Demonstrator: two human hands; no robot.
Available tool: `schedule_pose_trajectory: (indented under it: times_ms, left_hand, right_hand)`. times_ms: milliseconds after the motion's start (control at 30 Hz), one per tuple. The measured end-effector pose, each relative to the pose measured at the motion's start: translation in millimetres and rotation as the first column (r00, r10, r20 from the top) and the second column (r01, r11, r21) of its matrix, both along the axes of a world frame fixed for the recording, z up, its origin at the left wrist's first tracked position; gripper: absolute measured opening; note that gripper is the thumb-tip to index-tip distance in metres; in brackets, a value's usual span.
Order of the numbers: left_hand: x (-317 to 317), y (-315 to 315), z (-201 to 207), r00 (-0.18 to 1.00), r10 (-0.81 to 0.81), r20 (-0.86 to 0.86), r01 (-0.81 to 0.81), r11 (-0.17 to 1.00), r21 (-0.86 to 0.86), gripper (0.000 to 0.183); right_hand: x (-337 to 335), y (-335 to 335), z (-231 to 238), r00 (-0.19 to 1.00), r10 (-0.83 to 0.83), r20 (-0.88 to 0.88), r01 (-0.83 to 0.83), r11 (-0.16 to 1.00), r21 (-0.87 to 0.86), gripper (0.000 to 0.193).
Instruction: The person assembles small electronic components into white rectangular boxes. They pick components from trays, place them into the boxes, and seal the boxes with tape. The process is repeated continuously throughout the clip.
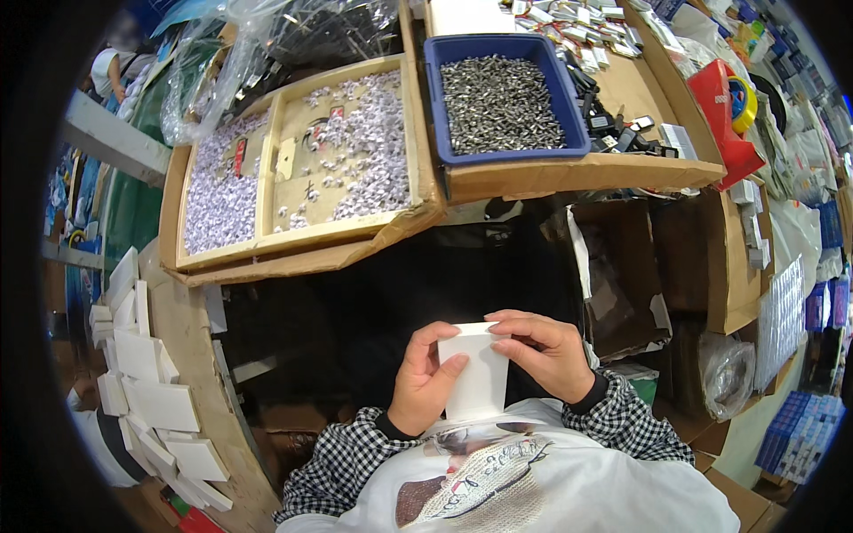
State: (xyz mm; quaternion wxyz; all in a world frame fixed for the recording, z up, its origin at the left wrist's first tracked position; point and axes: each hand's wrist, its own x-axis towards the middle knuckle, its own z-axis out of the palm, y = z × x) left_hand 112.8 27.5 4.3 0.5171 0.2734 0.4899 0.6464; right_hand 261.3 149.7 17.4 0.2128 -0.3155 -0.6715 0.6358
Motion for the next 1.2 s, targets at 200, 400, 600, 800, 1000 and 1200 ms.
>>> schedule_pose_trajectory:
  times_ms: [200,400,600,800,1000,1200]
  left_hand:
    - [-18,13,2,0.99,-0.135,-0.047,0.13,0.987,-0.096,0.022]
    - [-11,21,2,0.996,-0.071,0.051,0.074,0.996,-0.049,0.021]
    - [-12,22,-5,0.996,-0.055,0.07,0.061,0.995,-0.085,0.018]
    - [-11,23,-6,0.998,-0.053,0.027,0.056,0.992,-0.115,0.019]
    - [-11,24,-8,0.998,-0.03,0.059,0.035,0.995,-0.098,0.019]
    - [-10,24,2,0.998,-0.053,0.037,0.057,0.993,-0.103,0.022]
  right_hand:
    - [-3,10,8,0.991,0.074,-0.115,-0.06,0.991,0.121,0.019]
    - [42,78,51,0.928,-0.333,-0.166,0.373,0.836,0.403,0.017]
    - [132,221,101,0.479,-0.806,-0.347,0.793,0.229,0.564,0.029]
    - [153,259,106,0.635,-0.757,-0.155,0.765,0.588,0.263,0.03]
    - [143,250,122,0.599,-0.743,-0.298,0.795,0.596,0.112,0.028]
    - [143,237,122,0.595,-0.724,-0.349,0.796,0.59,0.133,0.023]
